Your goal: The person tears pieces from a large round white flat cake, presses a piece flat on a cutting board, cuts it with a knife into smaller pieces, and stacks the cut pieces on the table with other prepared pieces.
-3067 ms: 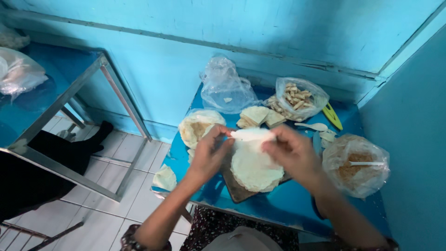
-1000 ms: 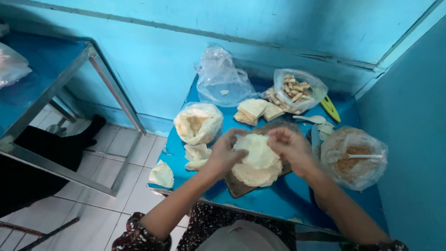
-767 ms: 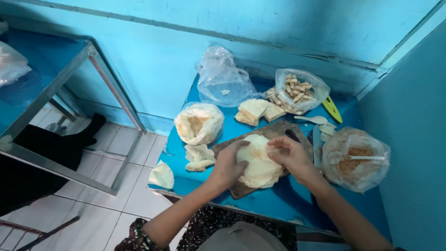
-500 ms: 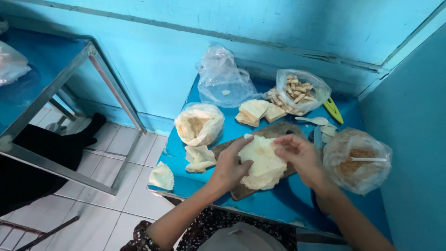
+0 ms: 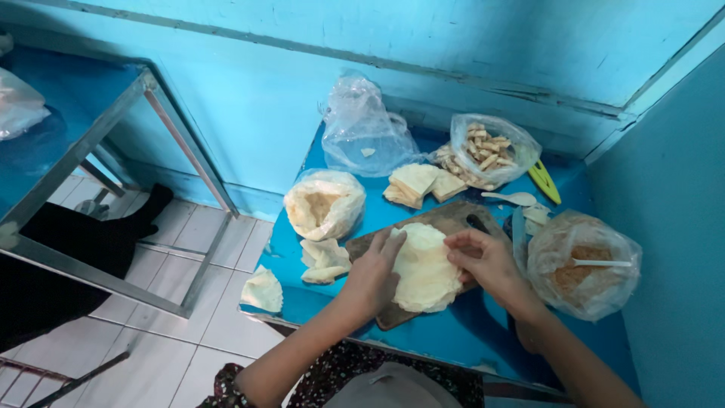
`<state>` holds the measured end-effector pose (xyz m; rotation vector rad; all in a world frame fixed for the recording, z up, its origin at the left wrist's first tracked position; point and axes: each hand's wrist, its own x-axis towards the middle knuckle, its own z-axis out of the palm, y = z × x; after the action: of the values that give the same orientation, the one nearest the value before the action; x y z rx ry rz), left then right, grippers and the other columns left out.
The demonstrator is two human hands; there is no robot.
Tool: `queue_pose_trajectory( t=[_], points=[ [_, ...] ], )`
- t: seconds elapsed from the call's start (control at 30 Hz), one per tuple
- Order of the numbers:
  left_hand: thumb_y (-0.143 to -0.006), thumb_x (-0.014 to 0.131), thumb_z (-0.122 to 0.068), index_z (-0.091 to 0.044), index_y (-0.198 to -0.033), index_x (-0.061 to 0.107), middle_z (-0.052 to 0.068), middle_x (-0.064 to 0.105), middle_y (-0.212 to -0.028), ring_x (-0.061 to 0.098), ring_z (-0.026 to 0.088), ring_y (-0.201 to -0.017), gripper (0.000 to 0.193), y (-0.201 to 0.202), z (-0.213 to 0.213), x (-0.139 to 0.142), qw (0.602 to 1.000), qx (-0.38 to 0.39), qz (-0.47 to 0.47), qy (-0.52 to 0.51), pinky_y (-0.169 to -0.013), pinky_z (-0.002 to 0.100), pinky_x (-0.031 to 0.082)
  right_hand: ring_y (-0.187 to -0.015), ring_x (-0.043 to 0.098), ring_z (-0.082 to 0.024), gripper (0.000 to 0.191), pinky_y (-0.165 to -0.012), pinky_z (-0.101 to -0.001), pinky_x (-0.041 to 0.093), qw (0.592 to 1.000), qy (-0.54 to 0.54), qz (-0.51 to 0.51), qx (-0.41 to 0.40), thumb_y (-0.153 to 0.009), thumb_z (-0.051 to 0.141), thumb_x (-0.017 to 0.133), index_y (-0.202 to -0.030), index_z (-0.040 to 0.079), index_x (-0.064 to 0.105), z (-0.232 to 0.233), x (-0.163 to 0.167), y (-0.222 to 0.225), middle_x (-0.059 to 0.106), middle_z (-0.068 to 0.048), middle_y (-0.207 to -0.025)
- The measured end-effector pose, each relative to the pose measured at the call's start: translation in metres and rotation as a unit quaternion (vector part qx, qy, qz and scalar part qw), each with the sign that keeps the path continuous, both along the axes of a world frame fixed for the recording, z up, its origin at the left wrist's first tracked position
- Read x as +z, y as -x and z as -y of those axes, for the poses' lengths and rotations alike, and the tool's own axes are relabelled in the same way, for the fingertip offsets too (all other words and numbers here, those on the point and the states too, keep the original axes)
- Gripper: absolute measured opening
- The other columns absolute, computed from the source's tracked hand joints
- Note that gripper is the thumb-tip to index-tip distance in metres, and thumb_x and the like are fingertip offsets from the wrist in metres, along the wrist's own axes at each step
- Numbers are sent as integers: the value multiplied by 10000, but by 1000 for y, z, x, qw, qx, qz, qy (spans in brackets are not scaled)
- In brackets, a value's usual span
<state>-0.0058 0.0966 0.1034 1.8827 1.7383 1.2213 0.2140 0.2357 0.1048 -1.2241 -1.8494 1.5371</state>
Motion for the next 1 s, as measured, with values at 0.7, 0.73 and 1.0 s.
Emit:
queue_pose_trajectory(
  t=[0.7, 0.73, 1.0],
  points=[
    [-902, 660, -359, -11, -1360, 609, 262, 528, -1425, 462, 481, -1336, 578, -46, 35, -19, 944, 46, -313, -93, -1083, 632, 353, -773, 714, -107, 237, -645, -276, 583, 992, -111, 57, -1, -874, 125, 745, -1100, 54, 740, -10, -2, -7, 772, -35, -909],
    [-905, 656, -363, -8, -1351, 614, 268, 538, -1412, 476, 484, -1325, 571, -46, 37, -19, 943, 48, -315, -96, -1084, 633, 355, -781, 729, -117, 241, -670, -278, 587, 986, -151, 74, 3, -872, 132, 751, -1101, 56, 738, -9, 3, -6, 779, -38, -907],
    [-893, 658, -212, -39, -1244, 678, 156, 647, -1258, 637, 312, -1250, 391, -43, 39, -23, 917, 69, -375, -114, -1153, 608, 373, -821, 759, -182, 217, -648, -337, 580, 941, -315, 120, 32, -863, 148, 754, -1075, 103, 764, 5, 45, 4, 748, -54, -965]
  ],
)
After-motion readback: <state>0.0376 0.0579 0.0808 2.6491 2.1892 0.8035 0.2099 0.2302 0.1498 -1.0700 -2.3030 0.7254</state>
